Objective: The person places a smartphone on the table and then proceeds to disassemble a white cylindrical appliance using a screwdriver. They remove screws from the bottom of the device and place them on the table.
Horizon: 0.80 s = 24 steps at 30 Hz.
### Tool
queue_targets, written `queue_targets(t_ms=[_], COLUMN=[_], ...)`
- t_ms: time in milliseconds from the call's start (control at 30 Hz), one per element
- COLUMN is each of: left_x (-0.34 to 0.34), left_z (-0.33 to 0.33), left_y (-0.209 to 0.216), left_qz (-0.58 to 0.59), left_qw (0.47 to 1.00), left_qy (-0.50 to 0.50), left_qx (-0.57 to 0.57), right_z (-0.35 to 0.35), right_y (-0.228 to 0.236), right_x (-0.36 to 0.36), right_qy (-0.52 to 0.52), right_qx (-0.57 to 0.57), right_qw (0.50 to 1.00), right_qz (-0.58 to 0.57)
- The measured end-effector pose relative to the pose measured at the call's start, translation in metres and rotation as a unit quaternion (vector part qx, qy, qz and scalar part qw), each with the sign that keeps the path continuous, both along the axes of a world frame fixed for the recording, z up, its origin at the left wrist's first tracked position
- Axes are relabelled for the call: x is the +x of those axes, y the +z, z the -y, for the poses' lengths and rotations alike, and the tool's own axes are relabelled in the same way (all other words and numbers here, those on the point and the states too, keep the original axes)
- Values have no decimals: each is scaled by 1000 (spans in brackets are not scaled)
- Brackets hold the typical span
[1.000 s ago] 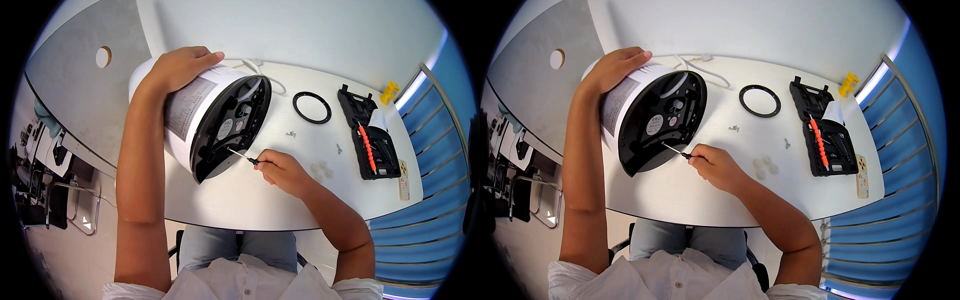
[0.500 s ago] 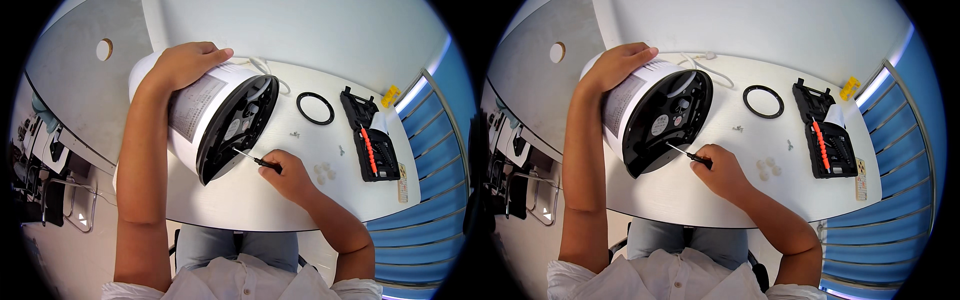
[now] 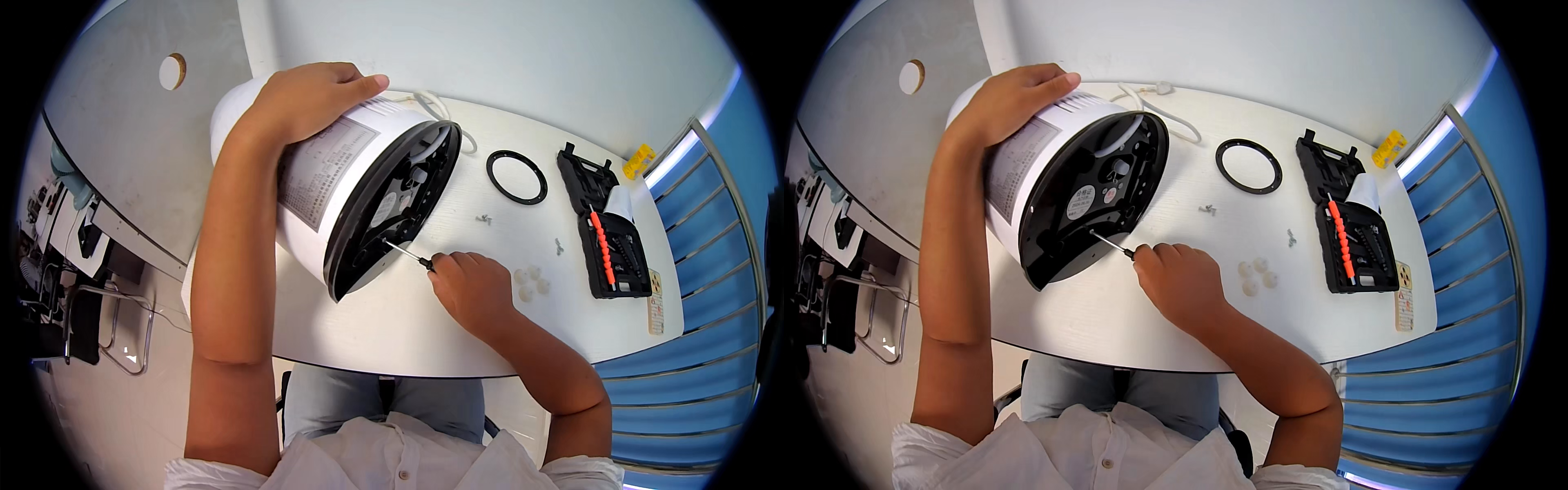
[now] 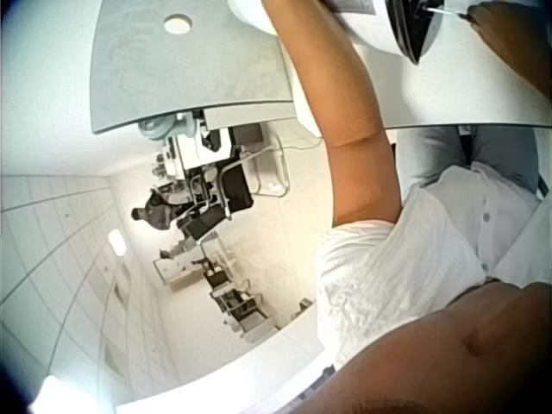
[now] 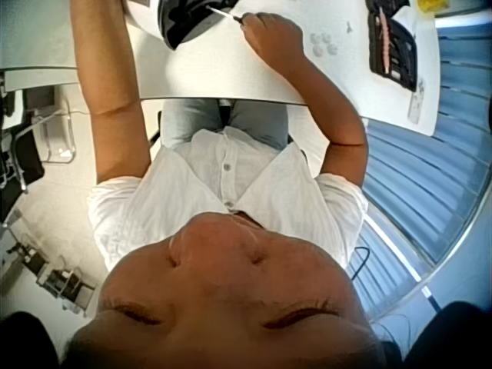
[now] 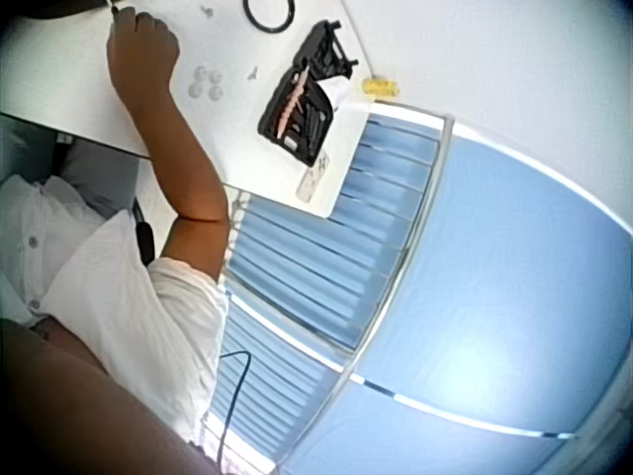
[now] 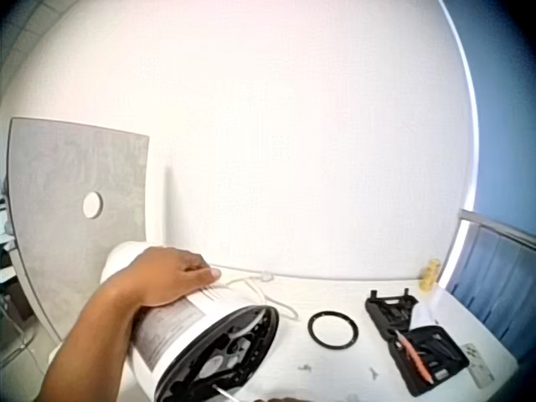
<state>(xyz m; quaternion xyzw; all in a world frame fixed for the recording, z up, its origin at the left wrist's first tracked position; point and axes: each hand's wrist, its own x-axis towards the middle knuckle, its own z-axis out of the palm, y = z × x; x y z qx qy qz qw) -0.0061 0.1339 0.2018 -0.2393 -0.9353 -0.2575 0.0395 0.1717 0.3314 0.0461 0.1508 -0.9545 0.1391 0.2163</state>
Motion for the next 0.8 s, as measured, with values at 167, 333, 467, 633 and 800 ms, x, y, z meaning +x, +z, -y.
queue_targets(t_ms=[167,333,467,633,800], left_x=[3,5,2,0,-4], left_z=[1,1,1,-2,-4], left_y=[0,2,-3,-1,0], left_qz=[10,6,-15,-23,-45], left_qw=[1000,1000,1000,1000,999], left_qy=[9,7,7,9,7], left_qx=[10,3,13,-5,-17], right_z=[6,-2,-2,-6,0], right_y=[10,19,18,23,7], right_x=[5,1,-2,-6,-6], right_qy=[-26,-20,14,28,-3], right_qx=[-70,-355,-340,-314,-73], right_qw=[997,894,899,886,990], right_qz=[6,272,275,340,119])
